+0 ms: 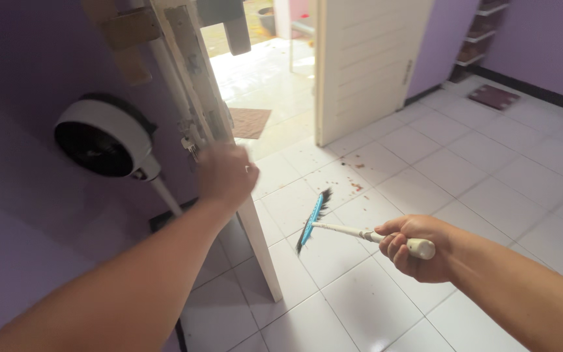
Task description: The person sweeps debris from a tiled floor toward a doorway using a broom, then lifts a small rug and wipes the floor with a cloth by hand.
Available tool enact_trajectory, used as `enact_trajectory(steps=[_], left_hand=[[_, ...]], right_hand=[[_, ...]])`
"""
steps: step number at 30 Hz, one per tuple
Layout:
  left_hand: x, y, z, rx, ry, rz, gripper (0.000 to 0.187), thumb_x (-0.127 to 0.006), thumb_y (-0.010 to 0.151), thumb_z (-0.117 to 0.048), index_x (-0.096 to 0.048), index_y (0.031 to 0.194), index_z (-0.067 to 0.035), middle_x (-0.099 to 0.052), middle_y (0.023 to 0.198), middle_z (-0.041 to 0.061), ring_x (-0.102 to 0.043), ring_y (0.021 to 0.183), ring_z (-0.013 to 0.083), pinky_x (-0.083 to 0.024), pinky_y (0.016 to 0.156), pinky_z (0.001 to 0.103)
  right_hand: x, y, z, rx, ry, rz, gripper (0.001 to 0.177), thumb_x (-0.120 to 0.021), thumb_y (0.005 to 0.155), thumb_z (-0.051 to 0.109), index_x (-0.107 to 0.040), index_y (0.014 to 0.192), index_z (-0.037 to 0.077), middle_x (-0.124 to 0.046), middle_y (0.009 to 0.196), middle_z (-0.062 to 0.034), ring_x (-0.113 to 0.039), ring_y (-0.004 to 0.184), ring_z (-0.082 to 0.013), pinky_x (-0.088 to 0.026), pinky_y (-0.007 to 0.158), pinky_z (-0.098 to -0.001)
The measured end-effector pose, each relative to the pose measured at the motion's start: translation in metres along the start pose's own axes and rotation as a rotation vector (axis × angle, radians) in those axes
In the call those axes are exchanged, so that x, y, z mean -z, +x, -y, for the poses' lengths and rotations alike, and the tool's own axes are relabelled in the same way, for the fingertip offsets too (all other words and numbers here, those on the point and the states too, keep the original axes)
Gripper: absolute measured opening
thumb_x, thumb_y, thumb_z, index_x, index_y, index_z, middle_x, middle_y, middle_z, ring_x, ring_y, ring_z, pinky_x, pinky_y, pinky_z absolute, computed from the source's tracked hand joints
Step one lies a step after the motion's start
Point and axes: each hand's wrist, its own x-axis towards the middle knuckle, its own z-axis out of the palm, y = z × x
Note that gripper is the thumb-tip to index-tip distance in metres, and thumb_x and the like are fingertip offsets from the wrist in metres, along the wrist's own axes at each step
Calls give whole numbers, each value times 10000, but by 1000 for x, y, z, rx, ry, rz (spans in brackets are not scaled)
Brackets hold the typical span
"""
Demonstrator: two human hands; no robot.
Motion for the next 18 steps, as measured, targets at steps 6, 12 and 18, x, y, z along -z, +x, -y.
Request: enact_trajectory(steps=[6,12,18], left_hand=[[4,-23,59,880,-355,-103,997,-839,767,-673,-489,1447,-34,-610,1291,218,-599,1189,401,-512,958,479],[12,-23,93,814,-511,-2,846,-758,839,-636,-549,1295,46,-669,1238,225,-693,1109,347,-561,956,432],[5,-26,122,924,-607,-57,748,-779,833,-502,-545,1320,15,-663,1287,219,-688,1145,341,-557,964,404]], right_hand=[[-22,0,-2,14,-63,2,135,-502,1021,155,-451,940,60,-491,618,53,-499,422,26,-437,341,-96],[-38,14,1,-21,-95,19,164,-533,1004,158,-446,902,63,-488,612,56,-503,425,21,-433,340,-100],[-56,26,3,-30,-104,20,168,-545,1002,146,-446,902,53,-511,629,34,-519,440,13,-441,351,-98]])
